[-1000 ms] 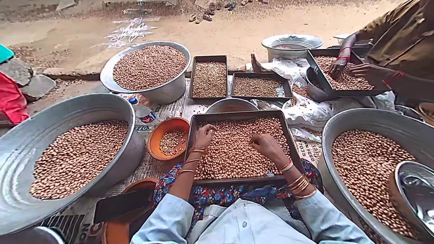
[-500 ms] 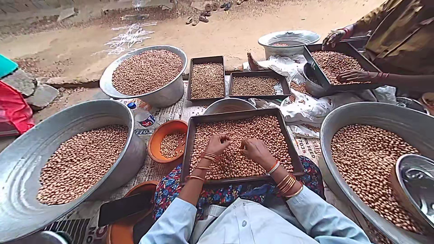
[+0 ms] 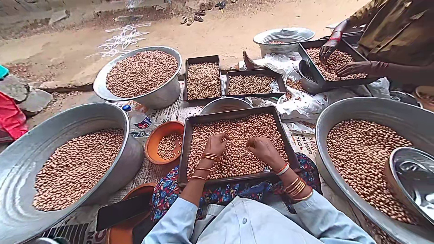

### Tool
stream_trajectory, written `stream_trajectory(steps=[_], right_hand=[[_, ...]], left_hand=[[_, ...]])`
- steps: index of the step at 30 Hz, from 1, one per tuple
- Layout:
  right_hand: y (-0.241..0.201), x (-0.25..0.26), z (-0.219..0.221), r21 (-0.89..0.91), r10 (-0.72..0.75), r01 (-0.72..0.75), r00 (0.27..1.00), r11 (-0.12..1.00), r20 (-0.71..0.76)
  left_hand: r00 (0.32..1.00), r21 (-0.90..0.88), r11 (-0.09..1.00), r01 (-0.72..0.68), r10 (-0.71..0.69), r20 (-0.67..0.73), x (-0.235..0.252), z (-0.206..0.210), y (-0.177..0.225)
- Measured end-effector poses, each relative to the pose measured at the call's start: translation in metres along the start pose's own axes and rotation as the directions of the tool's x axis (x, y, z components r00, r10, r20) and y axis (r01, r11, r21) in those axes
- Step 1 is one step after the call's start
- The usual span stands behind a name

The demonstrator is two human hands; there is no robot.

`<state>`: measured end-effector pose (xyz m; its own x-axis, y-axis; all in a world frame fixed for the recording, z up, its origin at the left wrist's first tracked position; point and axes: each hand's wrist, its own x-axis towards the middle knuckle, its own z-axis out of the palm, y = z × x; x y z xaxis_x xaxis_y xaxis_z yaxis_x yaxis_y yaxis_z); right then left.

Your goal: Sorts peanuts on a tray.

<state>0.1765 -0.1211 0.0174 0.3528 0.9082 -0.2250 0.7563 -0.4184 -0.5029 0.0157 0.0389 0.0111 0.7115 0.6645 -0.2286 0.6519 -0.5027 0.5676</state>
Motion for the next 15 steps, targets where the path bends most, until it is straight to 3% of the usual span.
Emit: stream_trajectory(steps=[7,15], right_hand=[[-0.001,0.005,0.017,-0.037,-0.037,0.04,0.996,0.999,0.078],[-0.003,-0.003,-0.005,0.016,-0.05,0.05,0.998,0.999,0.033]], left_hand=[[0.979,-0.013,0.992,0.128,-0.129,-0.157,-0.031,-0.039,-0.043],[0.994,0.1,0.989,0.105,-0.106,-0.002,-0.054,-0.017,-0.035]])
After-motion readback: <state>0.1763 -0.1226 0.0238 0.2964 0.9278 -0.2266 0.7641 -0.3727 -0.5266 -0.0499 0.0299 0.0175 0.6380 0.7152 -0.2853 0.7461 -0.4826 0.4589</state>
